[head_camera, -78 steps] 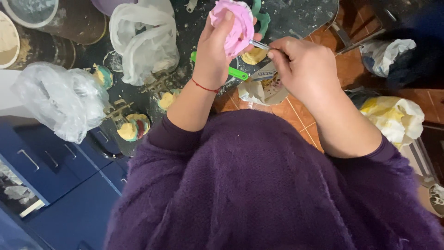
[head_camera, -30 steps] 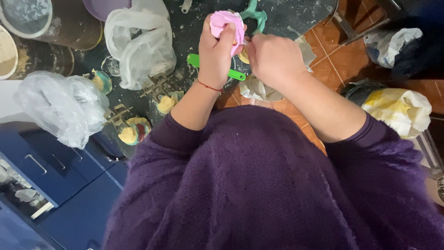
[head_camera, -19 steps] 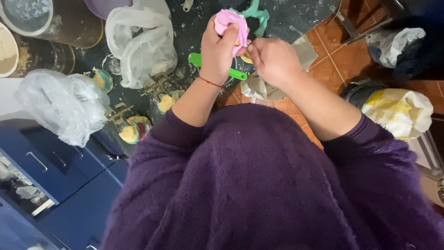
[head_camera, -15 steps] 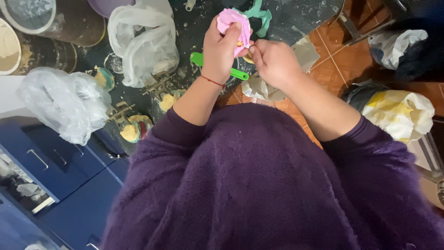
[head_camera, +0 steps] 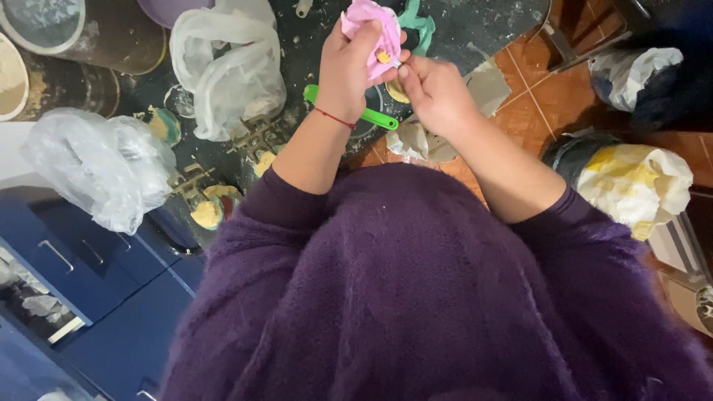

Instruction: The person shapes a piece of pink and yellow clay by hand, then uses a small metal tool to carve and refine its surface. They continue to mold the clay and use the tool to add details to the object.

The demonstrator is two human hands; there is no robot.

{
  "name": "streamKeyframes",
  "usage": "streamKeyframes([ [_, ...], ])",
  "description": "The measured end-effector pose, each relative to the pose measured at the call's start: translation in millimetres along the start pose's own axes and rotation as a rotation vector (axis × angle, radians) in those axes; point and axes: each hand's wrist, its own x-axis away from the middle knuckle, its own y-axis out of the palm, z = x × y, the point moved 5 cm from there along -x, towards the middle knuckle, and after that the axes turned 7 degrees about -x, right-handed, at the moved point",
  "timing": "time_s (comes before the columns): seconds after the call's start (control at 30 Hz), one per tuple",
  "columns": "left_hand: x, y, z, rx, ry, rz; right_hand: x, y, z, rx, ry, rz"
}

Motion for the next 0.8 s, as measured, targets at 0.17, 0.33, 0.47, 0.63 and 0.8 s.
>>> streamKeyframes([
  [0.17, -5.6, 0.8, 5.0, 0.003, -0.076, -0.068, -2.9, -1.6, 4.9, -0.121, 0.02, -0.004],
  [0.33, -23.0, -7.5, -10.8, 0.046, -0.111, -0.037, -11.4, -10.0, 3.8, 0.158, 0.228, -0.111],
  [0.47, -22.9, -8.3, 3.7, -0.004, 0.017, -0.002, -9.4, -36.8, 3.3, 0.585, 0.385, -0.267],
  [0.63, -15.2, 11.8, 14.6, -0.066, 0.221, -0.147, -20.3, -48.9, -40.1, -0.035, -0.339, 0.151],
  [0.8, -10.5, 31.0, 16.8, 0.091, 0.331, -0.216, -27.4, -40.4, -31.5, 0.017, -0.344, 0.21],
])
